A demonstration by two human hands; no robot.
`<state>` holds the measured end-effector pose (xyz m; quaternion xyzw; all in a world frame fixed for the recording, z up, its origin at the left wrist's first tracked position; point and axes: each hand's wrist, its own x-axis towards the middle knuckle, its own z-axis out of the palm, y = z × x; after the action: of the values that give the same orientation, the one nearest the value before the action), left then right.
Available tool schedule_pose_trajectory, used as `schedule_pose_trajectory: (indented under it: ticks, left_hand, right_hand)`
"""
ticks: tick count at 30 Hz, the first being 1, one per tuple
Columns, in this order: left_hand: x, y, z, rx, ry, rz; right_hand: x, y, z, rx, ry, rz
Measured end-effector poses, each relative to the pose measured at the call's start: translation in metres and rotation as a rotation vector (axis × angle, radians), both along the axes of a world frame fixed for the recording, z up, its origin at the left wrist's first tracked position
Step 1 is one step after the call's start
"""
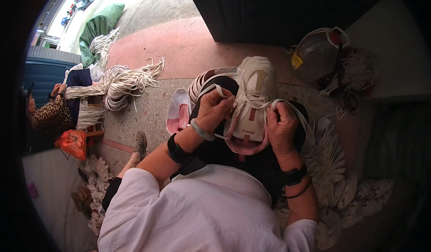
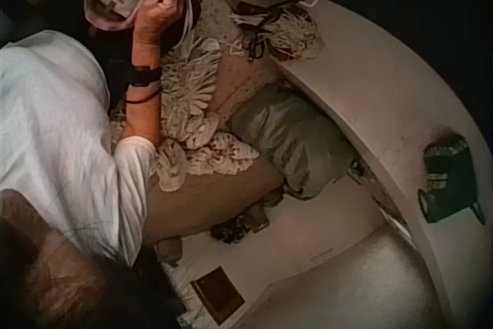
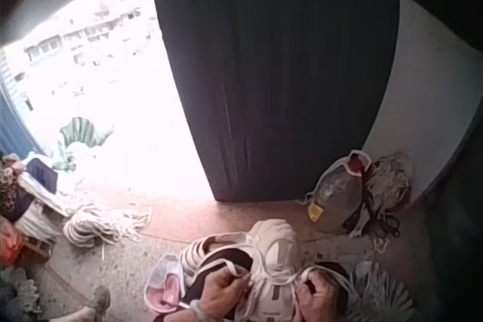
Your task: The recorder is threading and lacing a pair of white sneakers.
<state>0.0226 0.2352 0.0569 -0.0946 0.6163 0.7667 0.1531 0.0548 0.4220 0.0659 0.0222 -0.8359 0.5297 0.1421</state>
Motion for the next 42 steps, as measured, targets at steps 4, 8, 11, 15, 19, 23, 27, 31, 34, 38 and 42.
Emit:
schedule_pose_trajectory:
  ticks: [4,8,11,15,19,23,27,31,34,38,42]
  left_hand:
    - [0.0,0.006,-0.013,-0.113,0.224,0.024]
    - [-0.001,0.005,-0.017,-0.36,0.385,-0.024]
    - [-0.004,0.008,-0.001,-0.552,0.495,-0.126]
    - [-0.014,0.007,-0.009,-0.738,0.631,-0.196]
    - [-0.013,0.002,0.018,-0.66,0.307,-0.23]
    - [0.001,0.0,0.036,-0.859,0.639,-0.203]
    - [0.01,-0.014,0.021,-0.888,0.866,-0.27]
    - [0.014,-0.004,0.028,-0.892,0.804,-0.311]
    - [0.026,-0.001,0.015,-0.991,0.749,-0.294]
    - [0.023,0.005,0.007,-1.046,0.696,-0.402]
    - [0.02,0.008,0.02,-1.088,0.593,-0.317]
  right_hand:
    - [-0.001,0.0,0.0,-0.069,-0.113,-0.032]
    - [-0.002,0.014,-0.007,-0.261,-0.237,-0.068]
    - [0.0,0.013,0.002,-0.353,-0.261,-0.084]
    - [-0.001,-0.015,0.055,-0.182,0.02,-0.22]
    - [-0.015,-0.033,0.101,0.114,0.295,0.445]
    - [-0.006,-0.022,0.101,-0.099,-0.04,0.231]
    - [0.013,-0.044,0.169,-0.244,0.107,0.495]
    - [0.023,-0.034,0.214,-0.03,0.231,0.954]
    - [0.023,-0.042,0.186,-0.141,0.265,0.735]
    - [0.006,-0.041,0.123,0.085,0.276,0.477]
    - [0.0,-0.024,0.074,0.193,0.147,0.331]
